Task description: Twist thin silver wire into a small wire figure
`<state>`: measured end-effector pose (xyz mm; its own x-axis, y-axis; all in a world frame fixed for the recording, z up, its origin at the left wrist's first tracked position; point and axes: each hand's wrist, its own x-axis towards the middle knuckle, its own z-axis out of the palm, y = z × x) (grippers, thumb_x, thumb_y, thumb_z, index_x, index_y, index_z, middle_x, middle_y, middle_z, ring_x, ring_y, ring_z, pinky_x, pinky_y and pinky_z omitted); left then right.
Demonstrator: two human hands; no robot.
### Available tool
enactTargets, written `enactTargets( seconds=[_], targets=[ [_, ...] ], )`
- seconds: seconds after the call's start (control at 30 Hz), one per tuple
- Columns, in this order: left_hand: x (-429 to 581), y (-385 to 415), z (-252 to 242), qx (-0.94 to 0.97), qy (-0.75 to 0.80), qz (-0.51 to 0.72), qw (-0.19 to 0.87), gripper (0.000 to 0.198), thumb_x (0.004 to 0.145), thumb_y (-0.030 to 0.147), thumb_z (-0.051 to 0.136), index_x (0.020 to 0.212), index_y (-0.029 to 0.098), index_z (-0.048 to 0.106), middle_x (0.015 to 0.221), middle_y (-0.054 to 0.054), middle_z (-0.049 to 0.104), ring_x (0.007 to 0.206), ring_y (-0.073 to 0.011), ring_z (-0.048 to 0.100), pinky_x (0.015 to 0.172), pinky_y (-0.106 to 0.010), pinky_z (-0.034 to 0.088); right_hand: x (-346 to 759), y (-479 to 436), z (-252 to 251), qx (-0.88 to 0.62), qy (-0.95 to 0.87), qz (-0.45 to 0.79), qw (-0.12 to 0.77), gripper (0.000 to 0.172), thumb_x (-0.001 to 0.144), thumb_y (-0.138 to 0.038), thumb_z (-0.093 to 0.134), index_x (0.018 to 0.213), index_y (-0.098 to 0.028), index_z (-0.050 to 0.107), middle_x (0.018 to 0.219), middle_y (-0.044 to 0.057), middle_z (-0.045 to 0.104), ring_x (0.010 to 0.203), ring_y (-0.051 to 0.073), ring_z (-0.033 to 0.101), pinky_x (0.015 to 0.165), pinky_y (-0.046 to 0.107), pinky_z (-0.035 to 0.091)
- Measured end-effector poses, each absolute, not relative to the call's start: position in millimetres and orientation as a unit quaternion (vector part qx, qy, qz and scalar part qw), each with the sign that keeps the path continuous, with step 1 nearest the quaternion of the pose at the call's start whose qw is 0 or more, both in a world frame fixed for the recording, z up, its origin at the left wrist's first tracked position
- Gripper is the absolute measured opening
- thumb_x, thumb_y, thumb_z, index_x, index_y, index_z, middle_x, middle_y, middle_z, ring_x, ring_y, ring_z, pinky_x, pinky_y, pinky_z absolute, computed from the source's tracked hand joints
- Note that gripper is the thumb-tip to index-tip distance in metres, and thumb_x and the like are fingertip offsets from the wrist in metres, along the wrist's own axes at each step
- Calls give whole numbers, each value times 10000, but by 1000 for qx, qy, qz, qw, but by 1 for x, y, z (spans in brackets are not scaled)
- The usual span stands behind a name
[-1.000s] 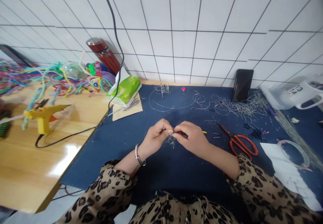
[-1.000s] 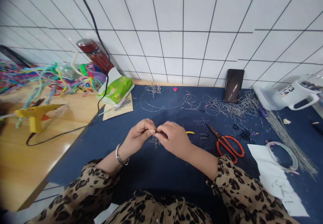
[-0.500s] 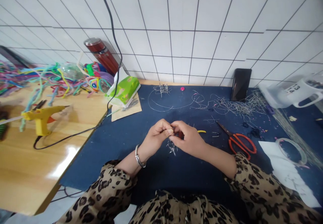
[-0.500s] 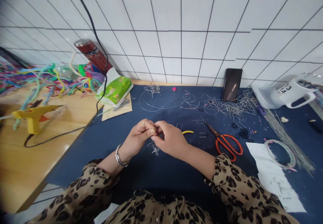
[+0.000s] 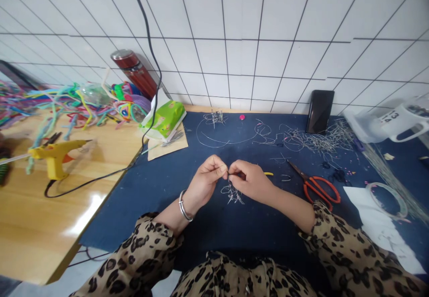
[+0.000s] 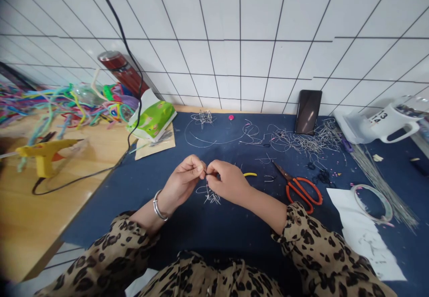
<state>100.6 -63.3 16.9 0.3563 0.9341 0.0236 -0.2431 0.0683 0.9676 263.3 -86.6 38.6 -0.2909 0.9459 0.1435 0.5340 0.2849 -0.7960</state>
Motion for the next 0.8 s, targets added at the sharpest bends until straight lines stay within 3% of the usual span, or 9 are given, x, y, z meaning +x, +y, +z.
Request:
enactTargets(
  seconds=[0.23,0.47,0.8],
  targets=[
    [95,-63,19,690,349,392,498,177,843,273,549,720,147,540,717,-2,491,688,-115,455,677,-253,370,263,-87,33,-503,-744,291,329,87,777,-158,535,710,-176,587,652,-20,577,617,99,496,587,216,340],
    [98,-62,17,711,346,359,496,180,862,277,522,737,148,524,730,7,478,693,-107,446,680,-245,362,261,-88,21,-520,-767,185,326,188,745,-149,519,572,-173,451,560,-32,468,581,99,443,630,237,320],
    [103,-63,15,692,370,344,516,164,851,272,540,752,141,528,704,20,465,674,-97,425,655,-224,346,259,-85,9,-518,-718,244,396,147,667,-106,499,553,-176,438,549,-38,446,560,97,409,582,227,313]
  ],
)
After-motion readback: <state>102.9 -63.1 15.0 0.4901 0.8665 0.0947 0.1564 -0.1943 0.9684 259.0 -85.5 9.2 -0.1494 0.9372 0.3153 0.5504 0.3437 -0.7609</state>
